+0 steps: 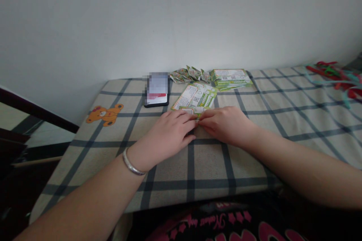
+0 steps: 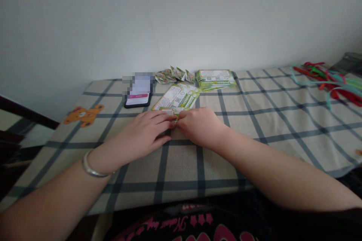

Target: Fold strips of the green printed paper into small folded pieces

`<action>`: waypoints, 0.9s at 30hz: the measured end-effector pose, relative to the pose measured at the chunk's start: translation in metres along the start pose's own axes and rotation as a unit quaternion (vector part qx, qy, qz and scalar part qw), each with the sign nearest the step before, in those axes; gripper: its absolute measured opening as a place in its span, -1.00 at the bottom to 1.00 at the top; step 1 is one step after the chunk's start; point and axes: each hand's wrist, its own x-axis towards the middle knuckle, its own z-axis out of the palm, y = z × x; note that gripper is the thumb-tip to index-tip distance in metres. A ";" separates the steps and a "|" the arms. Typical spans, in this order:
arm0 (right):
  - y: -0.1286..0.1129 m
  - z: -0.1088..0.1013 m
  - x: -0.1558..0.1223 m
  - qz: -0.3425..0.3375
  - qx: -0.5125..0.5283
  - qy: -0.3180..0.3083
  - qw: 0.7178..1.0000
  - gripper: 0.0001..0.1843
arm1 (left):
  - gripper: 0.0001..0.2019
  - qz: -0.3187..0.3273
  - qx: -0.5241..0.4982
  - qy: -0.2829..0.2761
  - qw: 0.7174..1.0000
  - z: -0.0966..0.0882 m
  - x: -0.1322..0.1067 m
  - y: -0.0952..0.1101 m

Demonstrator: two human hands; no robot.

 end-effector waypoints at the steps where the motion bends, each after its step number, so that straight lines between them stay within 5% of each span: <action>1: -0.001 -0.001 0.000 0.001 -0.005 -0.002 1.000 -0.76 | -0.69 0.000 -0.003 -0.002 1.000 0.000 0.000 0.000; 27: -0.001 -0.002 0.003 0.111 -0.070 -0.024 0.991 -0.76 | -0.69 0.002 -0.035 -0.005 0.999 -0.004 0.002 -0.002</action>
